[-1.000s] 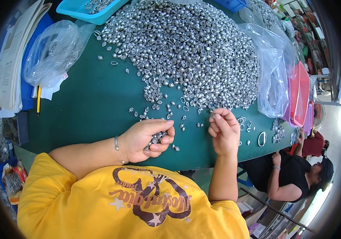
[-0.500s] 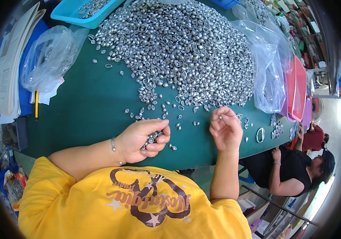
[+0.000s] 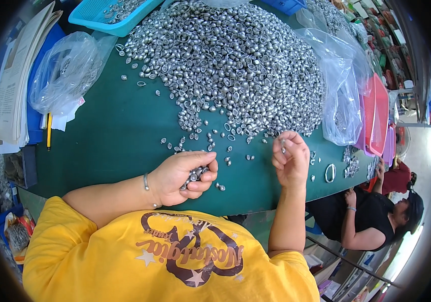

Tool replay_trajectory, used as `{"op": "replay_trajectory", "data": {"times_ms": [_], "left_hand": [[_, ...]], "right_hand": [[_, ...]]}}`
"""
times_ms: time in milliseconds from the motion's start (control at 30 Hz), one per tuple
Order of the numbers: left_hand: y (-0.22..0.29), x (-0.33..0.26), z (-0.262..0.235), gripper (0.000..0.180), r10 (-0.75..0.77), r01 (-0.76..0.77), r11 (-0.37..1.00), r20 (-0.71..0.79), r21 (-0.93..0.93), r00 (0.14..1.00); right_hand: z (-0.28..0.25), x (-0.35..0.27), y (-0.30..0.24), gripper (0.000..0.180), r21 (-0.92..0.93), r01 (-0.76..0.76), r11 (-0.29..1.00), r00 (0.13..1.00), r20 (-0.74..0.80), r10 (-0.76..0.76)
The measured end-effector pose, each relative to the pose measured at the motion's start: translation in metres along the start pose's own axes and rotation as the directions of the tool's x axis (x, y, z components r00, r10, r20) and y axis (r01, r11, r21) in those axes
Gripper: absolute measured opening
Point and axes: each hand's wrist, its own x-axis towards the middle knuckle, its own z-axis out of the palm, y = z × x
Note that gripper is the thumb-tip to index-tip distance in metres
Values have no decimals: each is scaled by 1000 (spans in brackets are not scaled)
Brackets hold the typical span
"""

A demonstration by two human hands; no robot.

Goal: The person sorts through a pile of small metal parts on a table, picking them up by hand and moving them into different groups or containers.

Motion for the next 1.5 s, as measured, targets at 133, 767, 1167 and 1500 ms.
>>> {"op": "replay_trajectory", "data": {"times_ms": [133,767,1167,1500], "left_hand": [[0,0,1,24,-5,5,1000,0,5,1000],[-1,1,0,23,-2,2,1000,18,20,1000],[0,0,0,25,-1,1,1000,5,18,1000],[0,1,-1,23,3,-3,1000,11,9,1000]], "right_hand": [[12,11,13,8,-716,168,678,976,22,-218],[18,5,21,7,-699,176,693,984,100,-149],[11,1,10,12,210,-375,903,917,225,329],[26,15,22,14,-824,287,489,922,98,-376]]}}
